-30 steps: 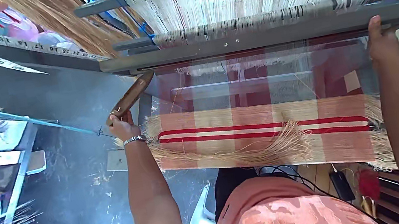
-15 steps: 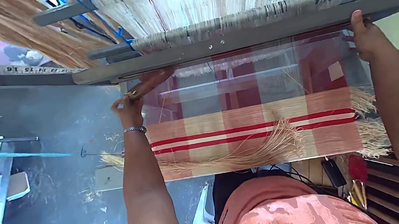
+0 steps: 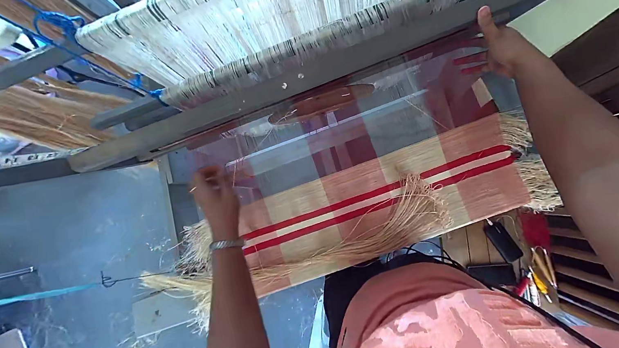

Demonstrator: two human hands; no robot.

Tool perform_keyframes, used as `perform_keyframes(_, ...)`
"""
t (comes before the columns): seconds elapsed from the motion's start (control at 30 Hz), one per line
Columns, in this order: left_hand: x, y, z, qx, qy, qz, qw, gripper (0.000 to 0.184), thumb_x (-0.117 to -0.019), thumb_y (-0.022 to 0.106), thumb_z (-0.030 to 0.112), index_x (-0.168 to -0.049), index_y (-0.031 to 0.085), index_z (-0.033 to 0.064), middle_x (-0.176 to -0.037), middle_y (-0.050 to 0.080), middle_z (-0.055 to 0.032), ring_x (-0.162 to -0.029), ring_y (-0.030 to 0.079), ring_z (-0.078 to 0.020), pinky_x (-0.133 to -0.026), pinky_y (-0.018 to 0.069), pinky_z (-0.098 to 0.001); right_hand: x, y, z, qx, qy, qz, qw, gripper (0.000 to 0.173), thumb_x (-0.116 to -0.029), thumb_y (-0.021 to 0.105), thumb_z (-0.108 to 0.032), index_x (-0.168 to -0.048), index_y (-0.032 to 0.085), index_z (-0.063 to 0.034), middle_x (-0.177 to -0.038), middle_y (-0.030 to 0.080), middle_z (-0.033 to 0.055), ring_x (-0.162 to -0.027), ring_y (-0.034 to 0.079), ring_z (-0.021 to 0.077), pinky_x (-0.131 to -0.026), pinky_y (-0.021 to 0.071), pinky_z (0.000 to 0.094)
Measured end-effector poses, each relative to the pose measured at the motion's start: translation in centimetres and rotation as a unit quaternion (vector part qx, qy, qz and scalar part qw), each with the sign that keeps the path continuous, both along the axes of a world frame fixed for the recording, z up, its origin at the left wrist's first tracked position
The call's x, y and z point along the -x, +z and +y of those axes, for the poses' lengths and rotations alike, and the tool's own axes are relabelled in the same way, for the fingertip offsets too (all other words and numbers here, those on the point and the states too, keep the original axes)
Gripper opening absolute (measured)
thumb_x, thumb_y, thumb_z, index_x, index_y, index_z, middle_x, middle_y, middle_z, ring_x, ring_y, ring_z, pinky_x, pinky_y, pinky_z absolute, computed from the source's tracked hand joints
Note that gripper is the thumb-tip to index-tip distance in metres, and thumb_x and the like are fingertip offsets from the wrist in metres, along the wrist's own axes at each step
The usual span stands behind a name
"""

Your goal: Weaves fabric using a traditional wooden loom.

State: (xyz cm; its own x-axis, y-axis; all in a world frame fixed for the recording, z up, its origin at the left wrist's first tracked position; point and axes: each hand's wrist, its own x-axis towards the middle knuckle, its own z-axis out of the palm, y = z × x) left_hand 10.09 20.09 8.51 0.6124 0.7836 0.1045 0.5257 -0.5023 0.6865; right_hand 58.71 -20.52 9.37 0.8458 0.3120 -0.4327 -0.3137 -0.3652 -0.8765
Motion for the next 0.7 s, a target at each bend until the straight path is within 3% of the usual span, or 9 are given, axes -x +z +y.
perform_keyframes(0.03, -2.1, 0.5, -1.6, 0.071, -0.027, -0.021, 0.997, 0.040, -0.1089, 0.046, 0.022, -0.140, 0.047, -0.0042, -0.126, 0.062, -0.0235, -0.106, 0.066, -0.0303, -0.091, 0.0560, -0.0490, 0.1, 0.0, 0.0, 0.002, -0.004, -0.001, 1.000, 0.087, -0.0980, 0.033, -0.078, -0.159, 0.030, -0.0147, -0.149, 0.055, 0.0118, -0.117, 0.068, 0.0291, -0.092, 0.0599, 0.0483)
perform_keyframes(0.1, -6.2, 0.5, -4.1, 0.249, -0.040, -0.067, 0.965, 0.040, -0.1087, 0.042, 0.022, -0.142, 0.044, 0.0005, -0.108, 0.068, -0.0131, -0.080, 0.068, -0.0168, -0.072, 0.0582, -0.0362, 0.3, 0.2, 0.1, 0.007, -0.010, -0.003, 1.000, 0.088, -0.0973, 0.033, -0.079, -0.159, 0.030, -0.0150, -0.149, 0.054, 0.0112, -0.117, 0.067, 0.0287, -0.092, 0.0598, 0.0480)
perform_keyframes(0.13, -8.0, 0.2, -5.0, 0.315, -0.025, -0.077, 0.946, 0.039, -0.1092, 0.042, 0.024, -0.142, 0.045, 0.0024, -0.101, 0.069, -0.0111, -0.071, 0.066, -0.0148, -0.065, 0.0573, -0.0328, 0.5, 0.3, 0.2, 0.011, -0.017, -0.005, 1.000, 0.089, -0.0967, 0.034, -0.079, -0.159, 0.031, -0.0153, -0.148, 0.055, 0.0109, -0.117, 0.068, 0.0287, -0.091, 0.0600, 0.0480)
perform_keyframes(0.27, -12.2, -0.7, -7.5, 0.384, 0.051, -0.075, 0.919, 0.040, -0.1102, 0.043, 0.026, -0.142, 0.043, 0.0026, -0.086, 0.068, -0.0097, -0.050, 0.054, -0.0094, -0.046, 0.0460, -0.0233, 1.0, 0.8, 0.5, 0.020, -0.028, -0.006, 0.999, 0.088, -0.0970, 0.035, -0.079, -0.158, 0.033, -0.0155, -0.152, 0.051, 0.0129, -0.119, 0.066, 0.0308, -0.093, 0.0582, 0.0490)
perform_keyframes(0.37, -13.4, -1.1, -9.2, 0.367, 0.065, -0.067, 0.925, 0.056, -0.1111, 0.042, 0.031, -0.158, 0.025, 0.0060, -0.080, 0.067, -0.0095, -0.045, 0.047, -0.0082, -0.043, 0.0398, -0.0227, 1.0, 0.4, 0.7, 0.016, -0.046, -0.004, 0.999, 0.088, -0.0962, 0.036, -0.079, -0.158, 0.032, -0.0170, -0.151, 0.052, 0.0126, -0.119, 0.066, 0.0310, -0.092, 0.0582, 0.0497)
perform_keyframes(0.5, -14.4, -2.2, -11.5, 0.262, 0.029, -0.004, 0.965, 0.069, -0.1097, 0.045, 0.031, -0.163, 0.011, 0.0046, -0.086, 0.071, -0.0137, -0.063, 0.064, -0.0190, -0.061, 0.0547, -0.0374, 0.7, -0.3, 0.6, 0.004, -0.064, -0.005, 0.998, 0.088, -0.0950, 0.037, -0.081, -0.156, 0.037, -0.0162, -0.147, 0.056, 0.0107, -0.118, 0.067, 0.0292, -0.090, 0.0595, 0.0495)
perform_keyframes(0.53, -14.4, -2.5, -11.8, 0.249, 0.025, 0.001, 0.968, 0.071, -0.1093, 0.047, 0.031, -0.163, 0.008, 0.0055, -0.085, 0.070, -0.0134, -0.063, 0.066, -0.0195, -0.061, 0.0566, -0.0380, 0.7, -0.4, 0.6, 0.003, -0.065, -0.005, 0.998, 0.089, -0.0949, 0.037, -0.081, -0.155, 0.037, -0.0161, -0.147, 0.056, 0.0105, -0.118, 0.067, 0.0290, -0.090, 0.0594, 0.0496)
perform_keyframes(0.63, -14.6, -3.4, -11.4, 0.287, 0.038, -0.036, 0.957, 0.074, -0.1081, 0.051, 0.028, -0.164, 0.005, 0.0105, -0.079, 0.067, -0.0128, -0.055, 0.063, -0.0170, -0.053, 0.0544, -0.0329, 0.6, -0.4, 0.6, 0.005, -0.063, -0.009, 0.998, 0.088, -0.0946, 0.038, -0.081, -0.155, 0.038, -0.0180, -0.147, 0.057, 0.0098, -0.118, 0.067, 0.0289, -0.089, 0.0595, 0.0487)
perform_keyframes(0.7, -15.0, -2.9, -10.4, 0.341, 0.045, -0.060, 0.937, 0.079, -0.1091, 0.049, 0.029, -0.164, -0.006, 0.0127, -0.078, 0.066, -0.0123, -0.049, 0.057, -0.0130, -0.047, 0.0494, -0.0275, 0.4, -0.6, 0.6, 0.010, -0.063, -0.009, 0.998, 0.087, -0.0945, 0.038, -0.081, -0.156, 0.037, -0.0191, -0.147, 0.056, 0.0095, -0.118, 0.067, 0.0285, -0.089, 0.0595, 0.0481)
